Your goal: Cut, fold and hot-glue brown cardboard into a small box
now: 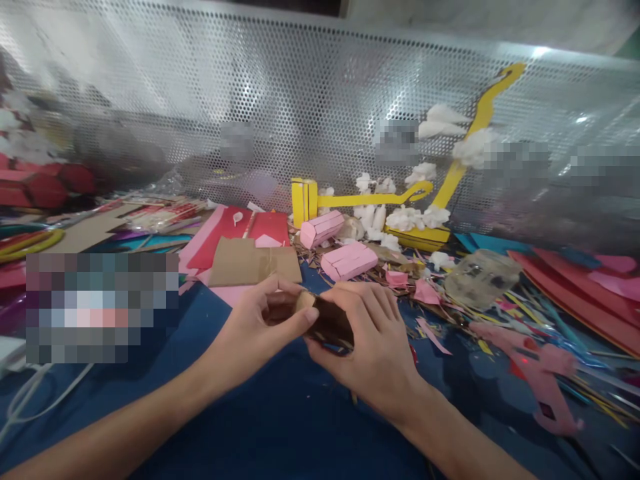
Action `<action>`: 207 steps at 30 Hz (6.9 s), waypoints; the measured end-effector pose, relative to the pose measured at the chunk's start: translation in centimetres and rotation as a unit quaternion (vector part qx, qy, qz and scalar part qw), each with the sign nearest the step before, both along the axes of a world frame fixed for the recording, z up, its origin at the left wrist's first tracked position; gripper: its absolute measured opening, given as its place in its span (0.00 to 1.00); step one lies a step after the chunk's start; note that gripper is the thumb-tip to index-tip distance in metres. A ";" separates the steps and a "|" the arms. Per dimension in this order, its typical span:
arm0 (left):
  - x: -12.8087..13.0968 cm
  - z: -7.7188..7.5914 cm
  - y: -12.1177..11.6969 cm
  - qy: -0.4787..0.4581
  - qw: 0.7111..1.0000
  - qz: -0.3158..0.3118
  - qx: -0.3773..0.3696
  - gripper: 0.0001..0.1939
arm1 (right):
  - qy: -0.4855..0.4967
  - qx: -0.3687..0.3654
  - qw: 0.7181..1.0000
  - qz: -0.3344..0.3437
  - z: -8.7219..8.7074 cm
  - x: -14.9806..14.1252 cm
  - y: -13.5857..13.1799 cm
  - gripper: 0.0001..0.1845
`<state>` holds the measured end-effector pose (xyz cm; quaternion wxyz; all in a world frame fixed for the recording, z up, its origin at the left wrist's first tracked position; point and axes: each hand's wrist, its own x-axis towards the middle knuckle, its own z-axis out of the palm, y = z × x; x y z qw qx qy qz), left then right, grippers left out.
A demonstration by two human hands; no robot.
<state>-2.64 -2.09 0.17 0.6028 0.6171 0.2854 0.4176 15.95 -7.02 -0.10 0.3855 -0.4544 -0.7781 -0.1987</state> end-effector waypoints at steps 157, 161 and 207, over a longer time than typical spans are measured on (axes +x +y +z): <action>-0.1 0.3 2.4 -0.191 0.921 0.047 -0.337 0.13 | 0.313 -0.096 0.940 0.092 0.2 1.0 -0.7 0.34; -0.4 0.1 2.4 -0.190 0.945 0.036 -0.264 0.13 | 0.443 -0.226 0.860 0.113 -0.8 0.6 -0.2 0.52; -1.8 -0.7 1.1 0.059 0.907 0.069 0.411 0.30 | 0.192 -0.181 0.954 0.145 -1.1 1.7 0.4 0.24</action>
